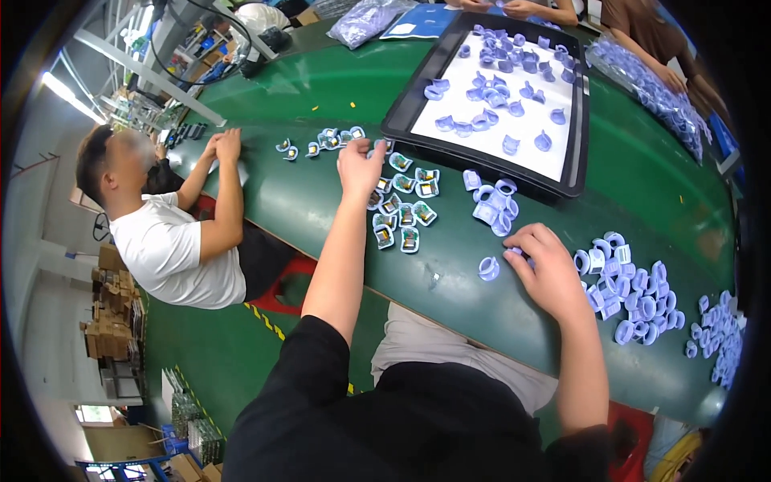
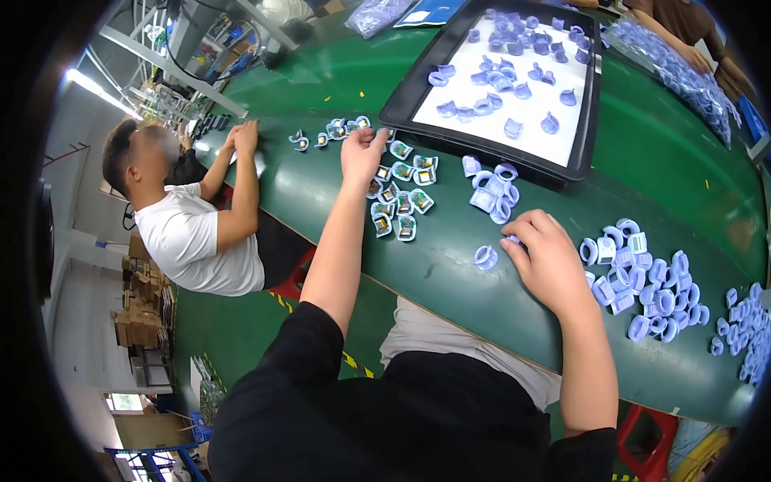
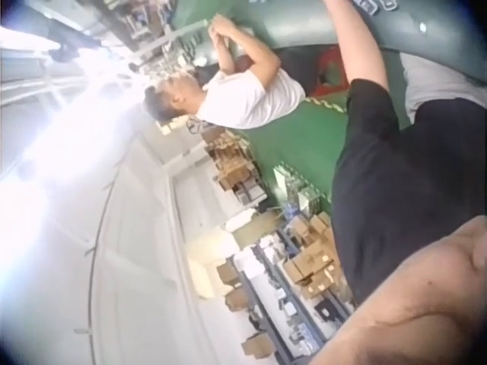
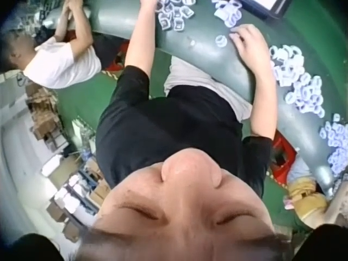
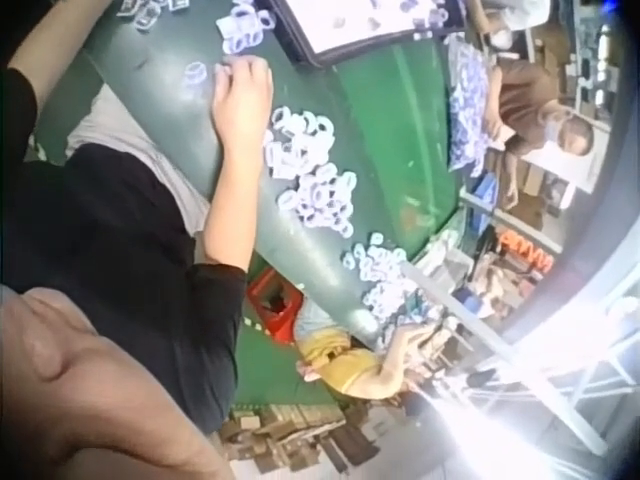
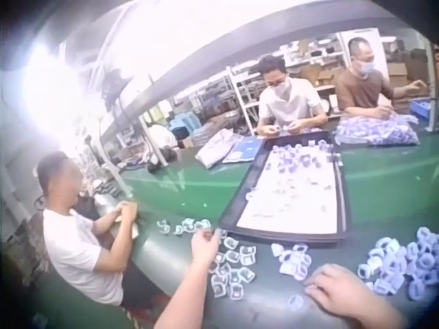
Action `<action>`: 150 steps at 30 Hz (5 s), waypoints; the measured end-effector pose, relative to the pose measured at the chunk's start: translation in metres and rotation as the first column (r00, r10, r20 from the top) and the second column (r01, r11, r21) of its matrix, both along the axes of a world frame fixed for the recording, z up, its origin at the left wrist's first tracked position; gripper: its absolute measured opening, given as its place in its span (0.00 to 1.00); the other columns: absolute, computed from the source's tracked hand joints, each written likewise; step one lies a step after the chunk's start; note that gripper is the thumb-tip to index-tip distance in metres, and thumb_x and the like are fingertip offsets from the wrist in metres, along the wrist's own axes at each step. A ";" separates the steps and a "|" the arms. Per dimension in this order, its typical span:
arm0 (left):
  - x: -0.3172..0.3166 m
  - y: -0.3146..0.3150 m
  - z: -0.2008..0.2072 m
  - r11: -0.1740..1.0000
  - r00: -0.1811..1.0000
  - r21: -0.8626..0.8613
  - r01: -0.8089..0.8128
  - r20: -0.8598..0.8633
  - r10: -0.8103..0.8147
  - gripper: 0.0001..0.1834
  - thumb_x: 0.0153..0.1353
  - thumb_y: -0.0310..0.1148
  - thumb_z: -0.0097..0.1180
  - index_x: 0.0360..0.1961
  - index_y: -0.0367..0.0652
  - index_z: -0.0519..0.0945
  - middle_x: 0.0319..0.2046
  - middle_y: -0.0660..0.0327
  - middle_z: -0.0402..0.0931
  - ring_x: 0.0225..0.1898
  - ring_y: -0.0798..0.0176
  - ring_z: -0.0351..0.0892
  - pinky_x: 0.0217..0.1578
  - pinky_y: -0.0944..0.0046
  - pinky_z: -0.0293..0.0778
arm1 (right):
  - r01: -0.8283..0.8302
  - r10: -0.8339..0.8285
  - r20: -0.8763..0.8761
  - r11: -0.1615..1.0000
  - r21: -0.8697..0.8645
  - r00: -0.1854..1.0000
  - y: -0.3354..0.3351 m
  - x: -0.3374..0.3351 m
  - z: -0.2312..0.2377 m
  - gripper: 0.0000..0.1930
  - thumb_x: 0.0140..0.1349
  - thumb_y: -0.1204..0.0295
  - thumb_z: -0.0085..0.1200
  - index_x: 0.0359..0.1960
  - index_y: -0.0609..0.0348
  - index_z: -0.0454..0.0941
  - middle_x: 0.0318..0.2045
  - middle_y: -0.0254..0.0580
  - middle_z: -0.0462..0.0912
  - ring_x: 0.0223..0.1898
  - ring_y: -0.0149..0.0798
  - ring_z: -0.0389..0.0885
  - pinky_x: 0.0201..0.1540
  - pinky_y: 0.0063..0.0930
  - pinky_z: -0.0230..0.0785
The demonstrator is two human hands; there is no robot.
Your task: Assembling small electronic modules by inserting them into light blue plastic housings on a production line.
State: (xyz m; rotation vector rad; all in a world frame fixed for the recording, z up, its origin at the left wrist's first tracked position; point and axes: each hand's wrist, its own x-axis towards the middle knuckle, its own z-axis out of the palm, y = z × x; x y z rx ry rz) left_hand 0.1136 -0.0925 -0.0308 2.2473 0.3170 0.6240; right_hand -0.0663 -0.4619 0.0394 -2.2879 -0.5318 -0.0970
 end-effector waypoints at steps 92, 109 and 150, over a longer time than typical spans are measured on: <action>-0.111 -0.223 0.094 -0.137 0.392 -0.957 0.257 0.233 -0.890 0.18 0.75 0.23 0.43 0.62 0.31 0.75 0.36 0.61 0.77 0.43 0.47 0.88 0.47 0.59 0.87 | 0.148 -0.144 -0.059 0.755 0.639 0.988 -0.057 0.013 0.020 0.16 0.69 0.81 0.50 0.56 0.72 0.79 0.55 0.49 0.79 0.55 0.37 0.78 0.59 0.29 0.69; -0.105 -0.221 0.076 -0.290 0.277 -0.911 0.292 0.371 -0.886 0.20 0.75 0.25 0.47 0.66 0.37 0.73 0.51 0.54 0.81 0.49 0.57 0.84 0.46 0.64 0.80 | 0.184 -0.202 -0.041 0.760 0.623 0.978 -0.047 0.014 0.017 0.19 0.66 0.83 0.55 0.59 0.71 0.74 0.51 0.47 0.81 0.51 0.35 0.80 0.54 0.28 0.73; -0.111 -0.229 0.067 -0.193 0.339 -0.899 0.394 0.337 -0.878 0.14 0.64 0.22 0.65 0.50 0.37 0.79 0.39 0.60 0.85 0.38 0.67 0.85 0.35 0.70 0.77 | 0.044 0.041 -0.101 0.692 0.720 0.994 -0.041 0.013 0.015 0.15 0.75 0.70 0.50 0.55 0.68 0.78 0.50 0.54 0.84 0.60 0.49 0.79 0.60 0.40 0.73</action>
